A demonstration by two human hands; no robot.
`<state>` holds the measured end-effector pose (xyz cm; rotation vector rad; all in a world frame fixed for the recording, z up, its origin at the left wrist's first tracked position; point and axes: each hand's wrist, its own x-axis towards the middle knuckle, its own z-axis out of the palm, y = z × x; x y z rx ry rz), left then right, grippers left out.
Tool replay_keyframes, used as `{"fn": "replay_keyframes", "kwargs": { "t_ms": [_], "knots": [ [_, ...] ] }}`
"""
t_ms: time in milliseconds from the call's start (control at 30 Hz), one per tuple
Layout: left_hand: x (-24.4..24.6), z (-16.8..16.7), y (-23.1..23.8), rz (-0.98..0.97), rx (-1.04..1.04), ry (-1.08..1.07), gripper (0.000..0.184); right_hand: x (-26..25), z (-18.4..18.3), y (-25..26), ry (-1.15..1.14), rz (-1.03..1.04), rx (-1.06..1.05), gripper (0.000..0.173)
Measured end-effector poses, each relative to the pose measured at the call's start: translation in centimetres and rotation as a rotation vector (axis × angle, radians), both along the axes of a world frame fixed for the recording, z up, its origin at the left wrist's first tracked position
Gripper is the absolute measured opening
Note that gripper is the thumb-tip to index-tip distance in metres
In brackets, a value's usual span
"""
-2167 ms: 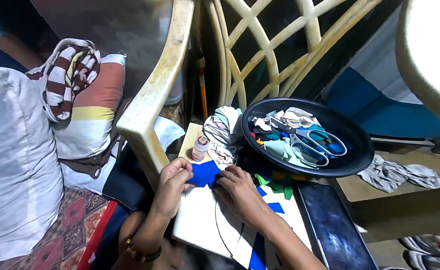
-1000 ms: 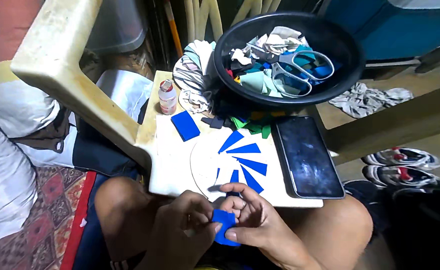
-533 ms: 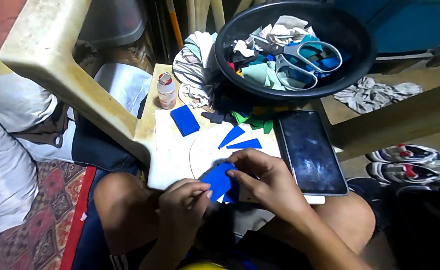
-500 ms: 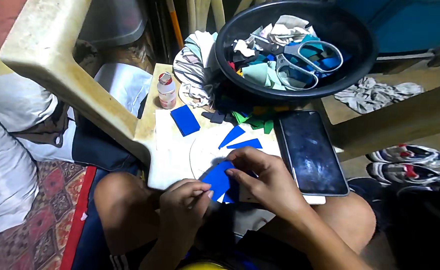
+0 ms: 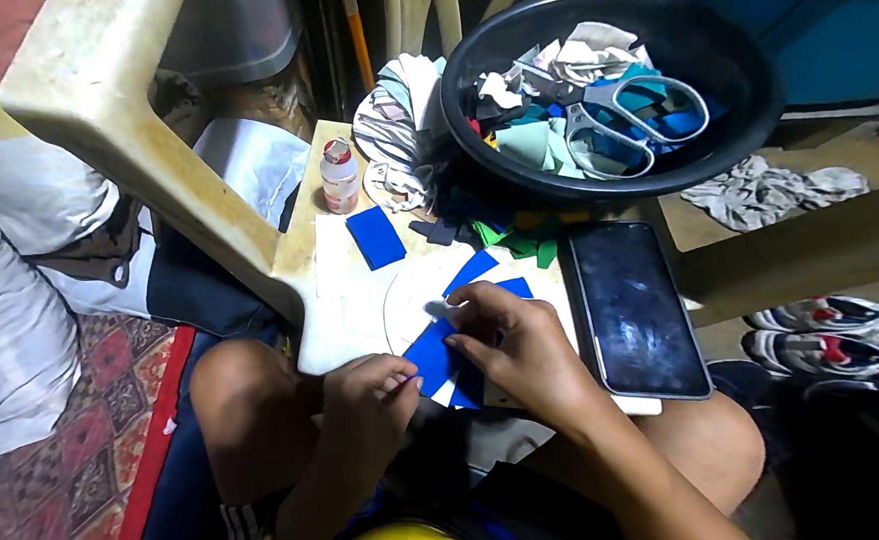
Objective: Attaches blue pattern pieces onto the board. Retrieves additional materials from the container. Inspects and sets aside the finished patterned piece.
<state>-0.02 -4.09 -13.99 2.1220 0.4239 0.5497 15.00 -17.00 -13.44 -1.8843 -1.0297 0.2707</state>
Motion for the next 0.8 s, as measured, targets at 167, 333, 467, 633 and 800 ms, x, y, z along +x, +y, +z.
{"fn": "replay_keyframes", "kwargs": {
  "t_ms": [167,333,467,633,800],
  "knots": [
    [0.0,-0.1,0.2,-0.018,0.046,0.003,0.009,0.1,-0.2,0.1,-0.003,0.000,-0.004,0.023],
    [-0.1,-0.1,0.4,-0.030,0.032,0.032,0.010,0.1,-0.2,0.1,0.006,0.001,-0.004,0.023],
    [-0.2,0.2,0.5,-0.037,0.029,0.057,0.012,0.1,-0.3,0.1,0.008,0.000,-0.001,0.023],
    [-0.5,0.6,1.5,0.073,0.129,0.036,0.014,0.1,-0.4,0.1,0.001,0.000,0.005,0.022],
    [-0.5,0.3,1.8,0.108,0.265,0.044,0.013,0.2,-0.6,0.1,-0.016,0.008,0.018,0.020]
  ]
}}
